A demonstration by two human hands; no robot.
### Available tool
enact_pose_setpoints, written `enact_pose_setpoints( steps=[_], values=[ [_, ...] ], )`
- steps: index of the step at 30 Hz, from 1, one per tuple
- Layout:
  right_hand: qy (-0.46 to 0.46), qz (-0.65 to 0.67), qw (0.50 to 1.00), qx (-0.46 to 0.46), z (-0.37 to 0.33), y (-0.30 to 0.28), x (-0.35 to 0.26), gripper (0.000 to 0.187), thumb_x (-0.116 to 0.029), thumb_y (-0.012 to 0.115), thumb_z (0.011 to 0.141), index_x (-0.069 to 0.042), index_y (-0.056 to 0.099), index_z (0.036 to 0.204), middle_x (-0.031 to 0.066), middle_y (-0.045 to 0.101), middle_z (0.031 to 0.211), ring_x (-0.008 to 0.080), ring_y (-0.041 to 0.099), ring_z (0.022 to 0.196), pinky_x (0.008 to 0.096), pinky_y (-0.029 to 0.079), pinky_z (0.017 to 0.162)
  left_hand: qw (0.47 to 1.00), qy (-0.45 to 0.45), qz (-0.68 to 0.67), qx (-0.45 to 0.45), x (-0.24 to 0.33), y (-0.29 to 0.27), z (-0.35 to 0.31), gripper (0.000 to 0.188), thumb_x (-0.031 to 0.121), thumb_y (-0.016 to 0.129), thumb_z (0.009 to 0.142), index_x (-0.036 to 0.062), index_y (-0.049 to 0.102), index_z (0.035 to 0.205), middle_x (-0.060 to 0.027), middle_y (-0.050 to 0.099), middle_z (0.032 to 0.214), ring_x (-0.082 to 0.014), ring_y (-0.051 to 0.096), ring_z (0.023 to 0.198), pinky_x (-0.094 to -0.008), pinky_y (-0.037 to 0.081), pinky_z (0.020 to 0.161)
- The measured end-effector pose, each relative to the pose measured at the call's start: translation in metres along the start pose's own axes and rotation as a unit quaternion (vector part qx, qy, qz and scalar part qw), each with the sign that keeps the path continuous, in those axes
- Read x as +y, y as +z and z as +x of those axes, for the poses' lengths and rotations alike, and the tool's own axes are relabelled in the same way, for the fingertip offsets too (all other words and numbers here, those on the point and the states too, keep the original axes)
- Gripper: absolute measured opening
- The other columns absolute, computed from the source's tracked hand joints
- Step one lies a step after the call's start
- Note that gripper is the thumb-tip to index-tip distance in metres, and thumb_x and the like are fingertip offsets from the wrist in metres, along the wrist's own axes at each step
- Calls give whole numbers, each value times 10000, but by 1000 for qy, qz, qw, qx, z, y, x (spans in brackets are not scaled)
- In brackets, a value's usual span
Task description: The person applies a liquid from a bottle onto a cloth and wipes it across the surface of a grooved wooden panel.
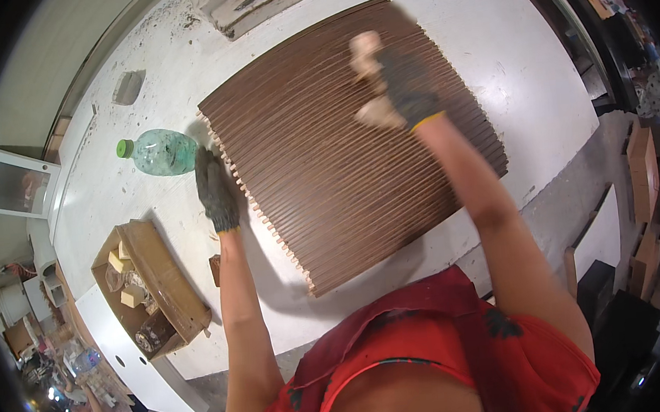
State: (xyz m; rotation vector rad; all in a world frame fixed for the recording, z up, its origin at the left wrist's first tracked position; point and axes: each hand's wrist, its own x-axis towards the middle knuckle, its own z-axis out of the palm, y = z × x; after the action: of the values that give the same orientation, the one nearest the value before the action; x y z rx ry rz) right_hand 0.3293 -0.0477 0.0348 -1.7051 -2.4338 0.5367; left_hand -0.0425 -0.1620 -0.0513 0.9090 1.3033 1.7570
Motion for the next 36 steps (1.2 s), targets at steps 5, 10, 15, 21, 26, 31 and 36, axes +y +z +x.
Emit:
enact_pose_setpoints(
  steps=[5,10,15,21,26,31,36],
  values=[
    [86,-185,974,99,-4,-6,42,875,-500,801,652,-69,481,1342,173,550,1297,273,591,1105,375,491,918,951,58,130,274,-9,-29,-23,585,110,693,847,-48,420,1339,-184,449,1361,-288,413,1265,-420,447,999],
    [-184,93,978,44,-64,37,-90,950,-378,924,442,-70,511,1240,106,604,1159,287,584,1081,421,450,962,940,99,197,262,17,-2,18,954,85,779,761,-38,166,1482,-207,329,1478,-322,388,1309,-427,388,1060],
    [-253,-29,964,-81,-96,51,-97,1081,-486,899,449,-102,441,1351,108,518,1237,298,532,1096,502,414,969,970,118,147,152,11,-6,59,917,50,801,717,-17,259,1453,-190,481,1351,-310,499,1205,-419,414,1041],
    [12,126,969,211,-94,5,66,512,-296,673,777,-93,566,1235,125,629,1053,291,610,888,398,495,804,980,117,99,128,13,-24,83,850,60,841,675,42,393,1398,-146,513,1311,-264,544,1121,-375,477,965],
    [126,-36,944,304,-115,-2,184,330,-215,577,910,-92,605,1215,141,647,1087,301,607,982,367,494,871,985,57,54,156,16,-3,80,758,54,817,698,45,455,1364,-122,549,1274,-258,549,1115,-403,479,946],
    [13,842,525,120,-134,22,97,465,-365,391,990,-73,495,1336,82,548,1310,256,530,1194,417,409,1028,997,49,32,52,66,-27,25,713,17,783,713,35,474,1356,-120,578,1235,-243,571,1086,-378,466,950],
    [-156,968,195,-25,-121,77,5,654,-511,266,992,-60,319,1463,119,390,1462,255,408,1314,449,311,1126,994,-78,37,-70,119,37,-86,703,24,808,676,45,510,1313,-72,640,1095,-198,607,978,-329,520,856]
  ],
)
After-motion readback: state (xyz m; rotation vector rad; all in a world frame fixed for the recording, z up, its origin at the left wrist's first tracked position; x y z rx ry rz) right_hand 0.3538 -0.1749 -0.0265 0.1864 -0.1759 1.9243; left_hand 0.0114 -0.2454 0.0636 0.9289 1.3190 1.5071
